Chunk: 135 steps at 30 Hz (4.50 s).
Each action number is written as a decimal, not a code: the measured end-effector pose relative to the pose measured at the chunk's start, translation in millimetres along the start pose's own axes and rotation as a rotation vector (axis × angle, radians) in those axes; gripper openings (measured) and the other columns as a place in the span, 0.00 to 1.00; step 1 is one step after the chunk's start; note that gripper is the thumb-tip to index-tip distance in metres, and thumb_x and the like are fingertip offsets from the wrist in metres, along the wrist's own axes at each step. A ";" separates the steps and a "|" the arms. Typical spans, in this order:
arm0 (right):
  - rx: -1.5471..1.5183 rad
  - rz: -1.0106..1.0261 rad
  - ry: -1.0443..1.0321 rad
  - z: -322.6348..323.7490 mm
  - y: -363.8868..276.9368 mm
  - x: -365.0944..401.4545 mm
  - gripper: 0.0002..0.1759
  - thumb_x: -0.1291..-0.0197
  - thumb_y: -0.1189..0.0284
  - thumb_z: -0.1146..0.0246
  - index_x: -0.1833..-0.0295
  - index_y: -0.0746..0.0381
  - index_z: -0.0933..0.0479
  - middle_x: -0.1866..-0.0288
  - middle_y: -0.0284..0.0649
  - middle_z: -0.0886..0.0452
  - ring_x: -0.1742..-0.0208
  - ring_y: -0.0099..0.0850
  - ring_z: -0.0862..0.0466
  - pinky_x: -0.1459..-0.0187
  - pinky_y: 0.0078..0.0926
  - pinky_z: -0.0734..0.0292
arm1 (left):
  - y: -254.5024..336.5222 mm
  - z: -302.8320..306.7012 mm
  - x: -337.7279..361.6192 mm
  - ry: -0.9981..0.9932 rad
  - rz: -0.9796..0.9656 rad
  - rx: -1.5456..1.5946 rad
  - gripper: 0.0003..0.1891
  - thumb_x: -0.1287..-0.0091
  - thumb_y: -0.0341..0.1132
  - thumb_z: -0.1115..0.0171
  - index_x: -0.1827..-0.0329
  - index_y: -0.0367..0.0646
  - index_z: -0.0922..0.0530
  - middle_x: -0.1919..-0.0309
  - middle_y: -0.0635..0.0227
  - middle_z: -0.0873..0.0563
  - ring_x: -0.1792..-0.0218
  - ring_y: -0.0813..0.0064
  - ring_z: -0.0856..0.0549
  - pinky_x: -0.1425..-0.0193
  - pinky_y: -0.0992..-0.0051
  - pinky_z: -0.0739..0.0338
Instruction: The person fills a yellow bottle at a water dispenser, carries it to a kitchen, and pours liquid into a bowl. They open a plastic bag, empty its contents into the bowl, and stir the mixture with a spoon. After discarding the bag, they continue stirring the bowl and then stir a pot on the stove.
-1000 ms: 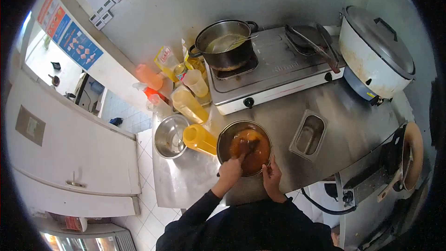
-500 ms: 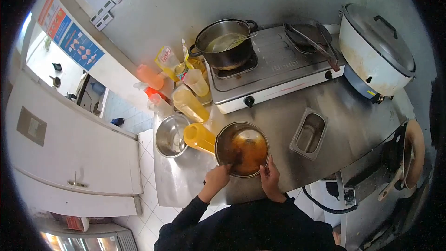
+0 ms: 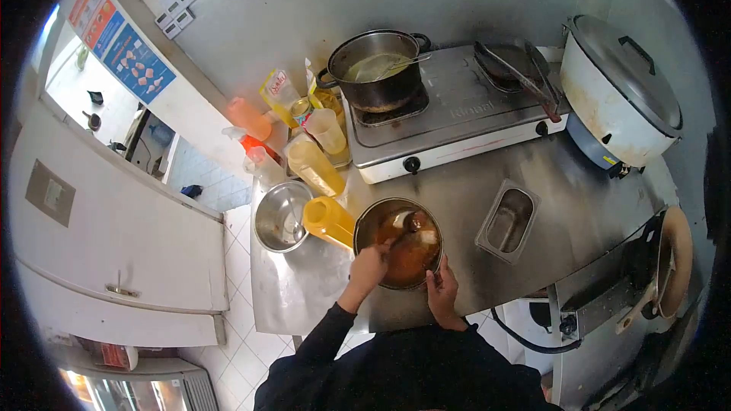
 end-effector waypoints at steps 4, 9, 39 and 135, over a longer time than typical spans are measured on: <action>-0.013 -0.048 -0.031 3.4 -17.7 -5.5 0.26 0.43 0.74 0.48 0.40 0.71 0.44 0.75 0.32 0.36 0.77 0.16 0.34 0.78 0.14 0.33 | -23.8 14.3 10.4 -0.050 0.095 -0.309 0.18 0.46 0.31 0.53 0.51 0.56 0.28 0.73 0.62 0.21 0.75 0.62 0.20 0.75 0.66 0.25; -0.176 -0.111 -0.023 0.5 -7.2 -6.2 0.25 0.42 0.74 0.48 0.41 0.72 0.45 0.72 0.34 0.35 0.76 0.16 0.31 0.78 0.14 0.26 | -32.2 11.6 35.4 -0.181 0.124 -0.388 0.15 0.45 0.32 0.53 0.54 0.55 0.26 0.73 0.59 0.21 0.74 0.59 0.20 0.73 0.65 0.25; 0.035 -0.058 -0.025 2.9 20.4 -2.0 0.26 0.41 0.71 0.50 0.39 0.69 0.46 0.74 0.33 0.35 0.77 0.16 0.30 0.78 0.14 0.26 | 4.8 15.1 5.8 0.020 0.043 -0.337 0.19 0.46 0.31 0.52 0.50 0.58 0.28 0.70 0.62 0.22 0.74 0.61 0.20 0.75 0.66 0.25; -0.603 -0.311 0.062 -10.6 18.0 -5.7 0.33 0.42 0.75 0.50 0.36 0.66 0.60 0.65 0.37 0.28 0.70 0.21 0.23 0.74 0.18 0.22 | 20.6 -19.4 -38.7 -0.133 -0.137 -0.615 0.05 0.49 0.31 0.46 0.76 0.46 0.20 0.76 0.62 0.19 0.73 0.66 0.17 0.76 0.73 0.24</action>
Point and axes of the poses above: each hand's wrist, its own x-axis away from the middle knuckle, its own z-axis out of the back of the hand, y = z × x, the point moved 6 cm from there along -x, towards the middle knuckle
